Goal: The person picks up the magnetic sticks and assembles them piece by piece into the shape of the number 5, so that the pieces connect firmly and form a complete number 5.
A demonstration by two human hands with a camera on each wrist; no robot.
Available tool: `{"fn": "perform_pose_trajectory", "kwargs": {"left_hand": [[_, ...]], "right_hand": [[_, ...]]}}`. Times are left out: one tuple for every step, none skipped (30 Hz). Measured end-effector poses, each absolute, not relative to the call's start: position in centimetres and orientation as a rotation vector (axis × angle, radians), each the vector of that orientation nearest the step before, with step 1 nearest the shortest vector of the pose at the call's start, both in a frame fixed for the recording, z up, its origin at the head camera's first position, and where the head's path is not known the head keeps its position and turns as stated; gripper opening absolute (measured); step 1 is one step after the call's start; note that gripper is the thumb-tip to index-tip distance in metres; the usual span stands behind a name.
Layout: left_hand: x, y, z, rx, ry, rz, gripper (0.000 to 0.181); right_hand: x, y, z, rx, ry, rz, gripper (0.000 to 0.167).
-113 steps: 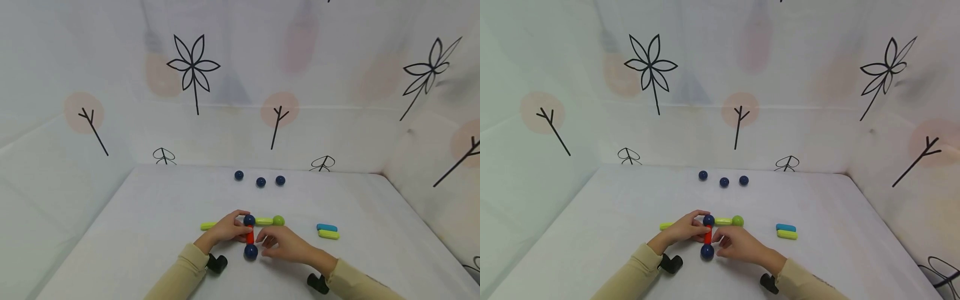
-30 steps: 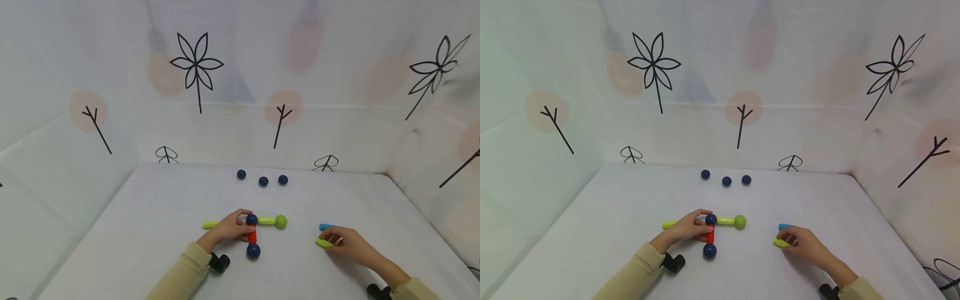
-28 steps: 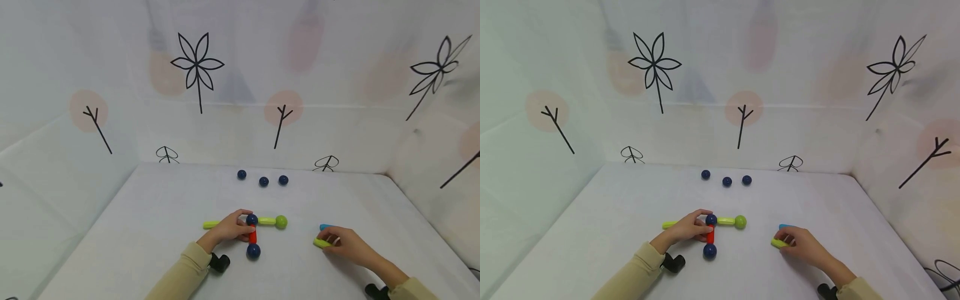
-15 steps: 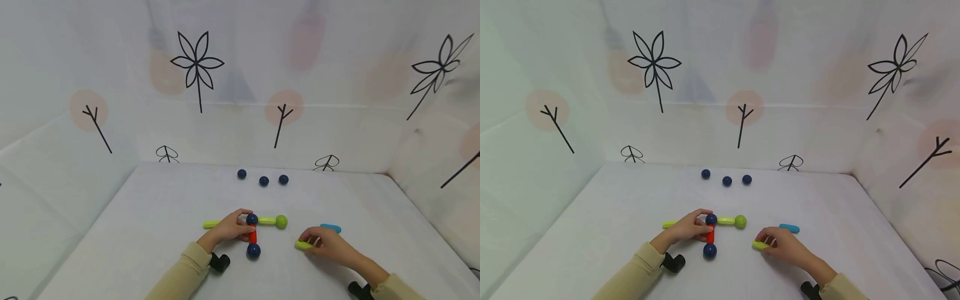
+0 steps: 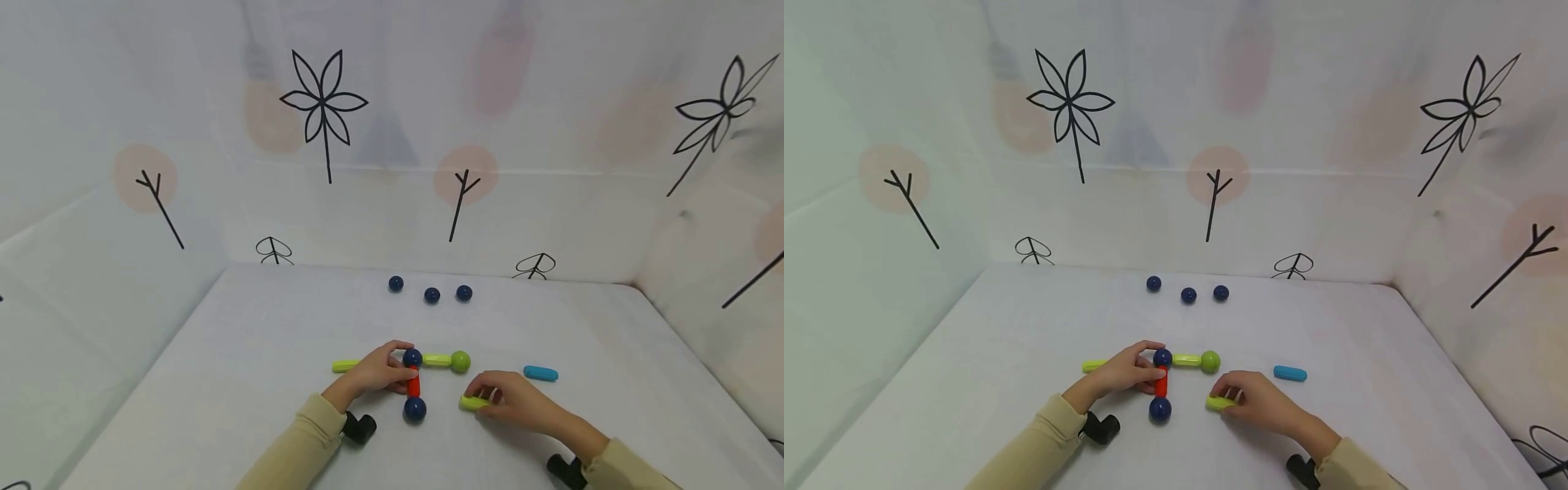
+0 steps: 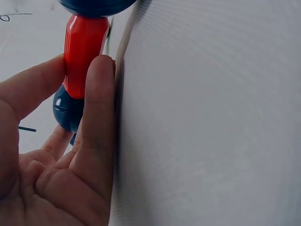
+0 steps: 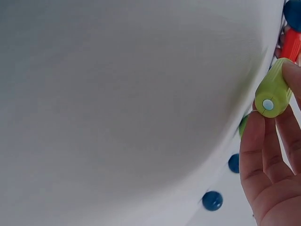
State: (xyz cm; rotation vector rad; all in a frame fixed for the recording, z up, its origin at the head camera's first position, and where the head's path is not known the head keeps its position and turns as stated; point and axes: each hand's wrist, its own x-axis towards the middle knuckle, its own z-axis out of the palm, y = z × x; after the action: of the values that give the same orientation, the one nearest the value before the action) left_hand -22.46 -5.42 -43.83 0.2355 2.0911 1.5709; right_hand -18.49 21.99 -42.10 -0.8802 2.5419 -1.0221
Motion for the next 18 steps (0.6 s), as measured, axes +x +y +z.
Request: {"fn": "perform_pose_trajectory", "kwargs": {"left_hand": [[-22.5,-5.4,-43.8,0.235,2.091,1.571,0.053],[-22.5,-5.4,-43.8,0.234,2.090,1.571,0.053],[-22.5,-5.4,-43.8,0.234,2.091,1.571,0.053],[-22.5,-5.4,-43.8,0.232,2.092,1.571,0.053],[-22.5,-5.4,-43.9,0.230,2.094,1.569,0.053],[-22.5,-5.4,-43.9,0.229,2.095,1.569,0.053],[-22.5,-5.4,-43.9,0.229,2.095,1.569,0.054],[-22.5,-5.4,-43.9,0.232,2.095,1.571,0.053],[-22.5,-5.4,-44.0,0.235,2.095,1.572,0.053],[-22.6,-5.4,-44.0,0.237,2.093,1.575,0.053],[-22.6,-5.4,-44.0,0.240,2.093,1.576,0.053],[-22.6,-5.4,-44.1,0.242,2.092,1.578,0.053],[-22.6,-5.4,-44.1,0.244,2.093,1.578,0.053],[-22.6,-5.4,-44.1,0.243,2.094,1.577,0.053],[-22.5,-5.4,-44.1,0.240,2.095,1.575,0.053],[-22.5,-5.4,-44.0,0.237,2.095,1.573,0.053],[-22.5,-5.4,-44.0,0.234,2.096,1.572,0.053],[-22.5,-5.4,-44.0,0.233,2.094,1.573,0.053]], "right_hand": [[-18.5,21.8,-42.0,-0.885,2.538,-1.020,0.023],[-18.5,21.6,-42.0,-0.890,2.533,-1.018,0.023],[-18.5,21.4,-41.9,-0.895,2.526,-1.018,0.024],[-18.5,21.2,-41.9,-0.898,2.516,-1.018,0.024],[-18.5,20.9,-41.9,-0.902,2.504,-1.018,0.024],[-18.5,20.7,-41.8,-0.907,2.492,-1.018,0.024],[-18.5,20.5,-41.8,-0.909,2.478,-1.020,0.024],[-18.5,20.2,-41.8,-0.913,2.466,-1.022,0.024],[-18.5,20.0,-41.8,-0.916,2.455,-1.024,0.024],[-18.5,19.7,-41.8,-0.920,2.444,-1.025,0.024],[-18.5,19.5,-41.8,-0.927,2.435,-1.026,0.024],[-18.5,19.2,-41.8,-0.934,2.427,-1.029,0.024],[-18.5,19.0,-41.8,-0.940,2.419,-1.032,0.024],[-18.5,18.7,-41.8,-0.950,2.413,-1.032,0.025],[-18.5,18.5,-41.8,-0.956,2.407,-1.031,0.025],[-18.6,18.3,-41.8,-0.962,2.399,-1.032,0.025],[-18.6,18.1,-41.8,-0.966,2.393,-1.033,0.025],[-18.6,18.0,-41.8,-0.968,2.386,-1.033,0.025]]}}
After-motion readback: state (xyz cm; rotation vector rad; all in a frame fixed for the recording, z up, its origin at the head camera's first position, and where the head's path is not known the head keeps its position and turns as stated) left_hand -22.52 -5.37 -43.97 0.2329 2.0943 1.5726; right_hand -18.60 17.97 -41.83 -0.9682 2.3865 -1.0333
